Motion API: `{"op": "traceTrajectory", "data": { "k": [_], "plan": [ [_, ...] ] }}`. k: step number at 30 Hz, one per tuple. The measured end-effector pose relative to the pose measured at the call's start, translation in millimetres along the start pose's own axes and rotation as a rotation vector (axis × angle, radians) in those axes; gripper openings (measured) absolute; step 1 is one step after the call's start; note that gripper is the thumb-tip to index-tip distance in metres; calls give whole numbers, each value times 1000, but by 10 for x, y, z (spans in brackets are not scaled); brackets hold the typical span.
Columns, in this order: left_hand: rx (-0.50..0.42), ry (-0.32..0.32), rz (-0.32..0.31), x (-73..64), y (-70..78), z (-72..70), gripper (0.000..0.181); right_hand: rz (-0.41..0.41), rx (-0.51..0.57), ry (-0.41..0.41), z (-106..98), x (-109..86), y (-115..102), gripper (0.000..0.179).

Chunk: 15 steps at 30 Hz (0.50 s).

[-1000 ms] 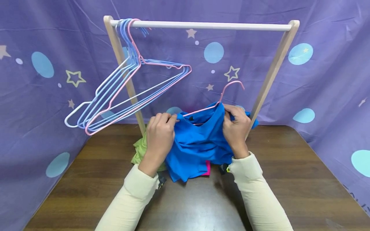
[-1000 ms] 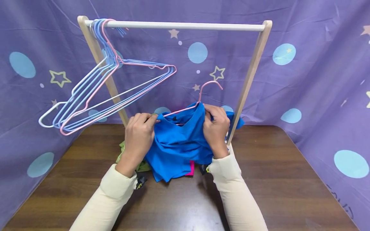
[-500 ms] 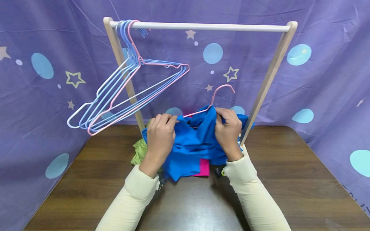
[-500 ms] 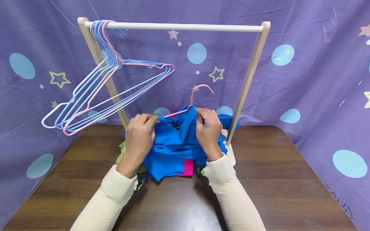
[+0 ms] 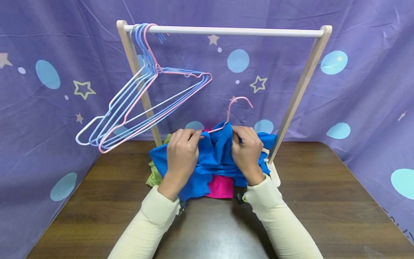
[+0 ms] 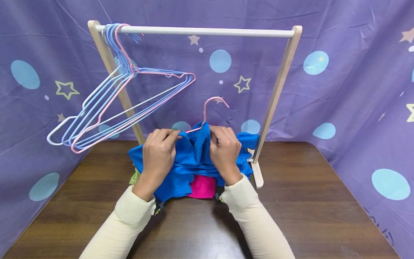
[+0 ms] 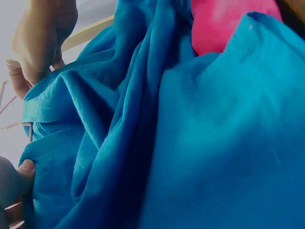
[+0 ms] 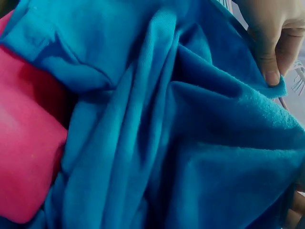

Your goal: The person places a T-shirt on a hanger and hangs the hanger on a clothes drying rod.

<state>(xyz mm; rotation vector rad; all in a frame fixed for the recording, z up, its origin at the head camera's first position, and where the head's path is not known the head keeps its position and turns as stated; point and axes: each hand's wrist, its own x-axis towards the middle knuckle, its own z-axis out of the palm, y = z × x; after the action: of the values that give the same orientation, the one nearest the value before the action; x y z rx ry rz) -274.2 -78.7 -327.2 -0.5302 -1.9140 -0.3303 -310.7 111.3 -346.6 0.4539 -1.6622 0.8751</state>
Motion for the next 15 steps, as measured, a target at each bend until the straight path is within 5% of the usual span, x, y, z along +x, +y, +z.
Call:
{"op": "traceTrajectory", "data": {
  "k": [7,12,15],
  "plan": [
    [-30,-179,-87,115,-20,-226,37,93,-81,51,-46,27,24,16],
    [-61,-260,-282,257,-218,-561,48,136,-59,103,-113,109,73,15],
    [-163,-301,-410,280,-380,-669,45,149,-27,128,-141,156,101,15]
  ]
}}
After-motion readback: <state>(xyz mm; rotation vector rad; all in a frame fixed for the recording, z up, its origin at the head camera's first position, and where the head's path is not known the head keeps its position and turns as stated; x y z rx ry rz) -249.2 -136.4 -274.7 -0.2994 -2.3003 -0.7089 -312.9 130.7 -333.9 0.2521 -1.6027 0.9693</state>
